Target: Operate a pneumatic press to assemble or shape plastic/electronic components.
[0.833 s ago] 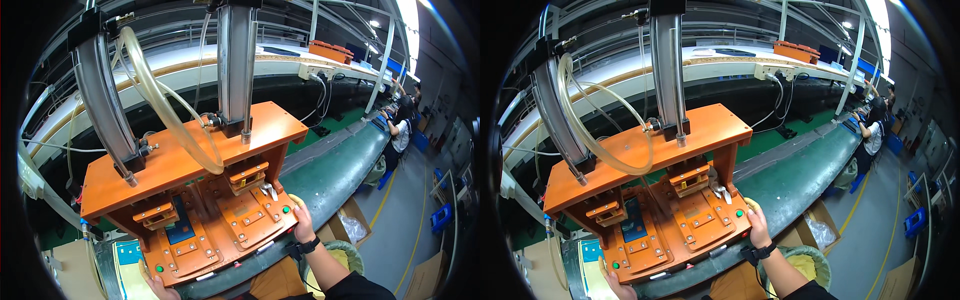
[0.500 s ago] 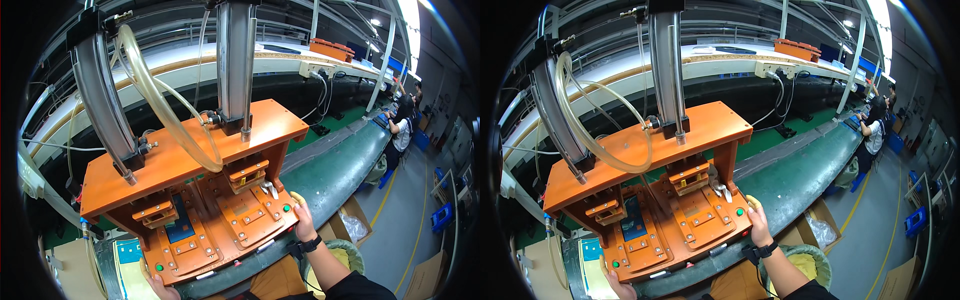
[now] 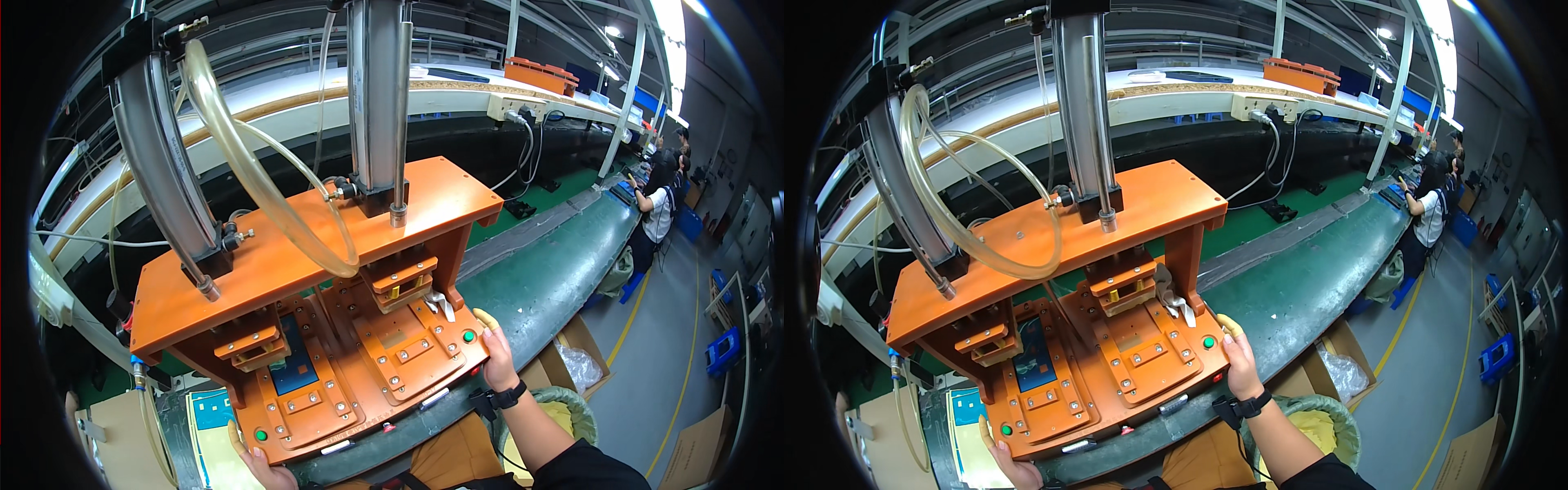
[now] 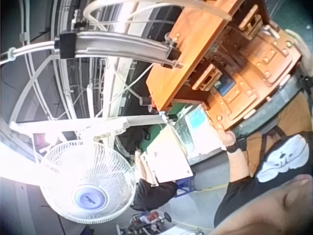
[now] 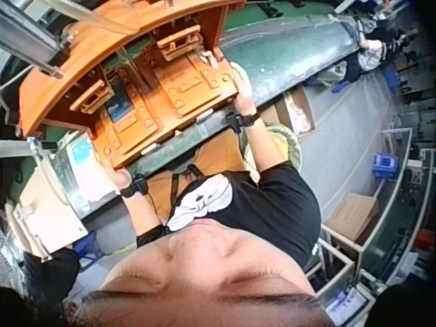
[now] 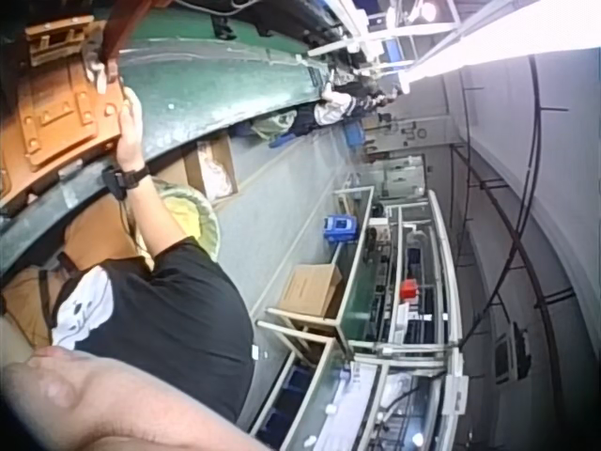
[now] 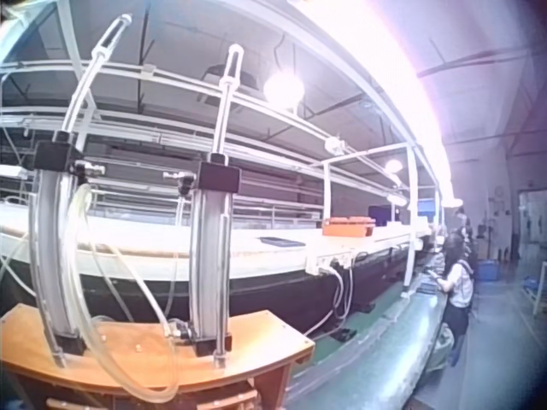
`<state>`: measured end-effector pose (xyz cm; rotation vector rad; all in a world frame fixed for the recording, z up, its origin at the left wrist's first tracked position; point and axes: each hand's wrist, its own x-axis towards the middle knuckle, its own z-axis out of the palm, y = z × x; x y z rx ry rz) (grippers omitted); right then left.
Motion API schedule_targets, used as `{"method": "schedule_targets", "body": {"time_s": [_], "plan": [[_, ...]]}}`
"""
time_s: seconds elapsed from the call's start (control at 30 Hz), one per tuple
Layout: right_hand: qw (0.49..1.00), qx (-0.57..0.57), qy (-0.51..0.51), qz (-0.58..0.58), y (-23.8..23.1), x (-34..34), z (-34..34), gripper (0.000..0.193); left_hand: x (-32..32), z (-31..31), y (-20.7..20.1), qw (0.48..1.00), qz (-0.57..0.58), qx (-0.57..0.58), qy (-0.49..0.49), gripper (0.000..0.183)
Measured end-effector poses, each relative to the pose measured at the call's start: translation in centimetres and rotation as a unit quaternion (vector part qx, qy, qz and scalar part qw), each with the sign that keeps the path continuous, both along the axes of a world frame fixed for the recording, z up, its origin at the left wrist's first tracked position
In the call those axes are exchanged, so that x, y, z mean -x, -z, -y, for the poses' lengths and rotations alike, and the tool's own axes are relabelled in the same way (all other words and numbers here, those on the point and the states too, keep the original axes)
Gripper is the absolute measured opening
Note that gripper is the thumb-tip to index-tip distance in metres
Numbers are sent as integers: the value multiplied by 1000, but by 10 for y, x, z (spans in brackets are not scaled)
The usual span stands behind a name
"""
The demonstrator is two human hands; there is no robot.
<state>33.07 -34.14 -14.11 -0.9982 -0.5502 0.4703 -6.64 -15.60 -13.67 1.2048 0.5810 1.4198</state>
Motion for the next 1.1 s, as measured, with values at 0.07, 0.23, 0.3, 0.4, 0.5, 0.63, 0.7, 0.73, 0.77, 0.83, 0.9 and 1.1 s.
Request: {"method": "schedule_targets", "body": {"time_s": [0.07,0.23,0.3,0.4,0.5,0.63,0.7,0.73,0.77,0.83,0.9,1.1], "plan": [[1000,6,6,11,1,-1,0,51,0,-1,1,1000,0,3,4,70],[1000,14,6,8,0,-1,0,52,1,0,2,1000,-16,18,-17,69],[1000,10,5,4,-1,0,1,51,2,0,4,1000,-17,12,-17,69],[1000,8,0,16,-3,0,2,52,4,-2,8,1000,-5,13,-17,67],[999,27,-10,17,-4,-1,4,54,5,-3,13,999,0,16,-33,66],[998,34,-51,11,-8,-3,6,57,5,-2,16,999,-1,32,-43,67],[997,61,-52,10,-14,-4,8,59,6,0,15,997,-28,33,-63,67],[992,95,-74,39,-18,-6,11,61,5,0,13,998,-22,28,-53,68],[985,134,-89,62,-23,-10,14,62,5,0,12,999,-15,23,-42,68],[960,216,-141,113,-37,-25,24,65,4,1,9,999,-15,19,-31,68],[913,300,-210,178,-53,-55,35,66,3,1,7,999,-30,17,-30,68],[821,443,-274,234,-78,-223,19,56,11,0,22,996,-51,14,-68,66]]}}
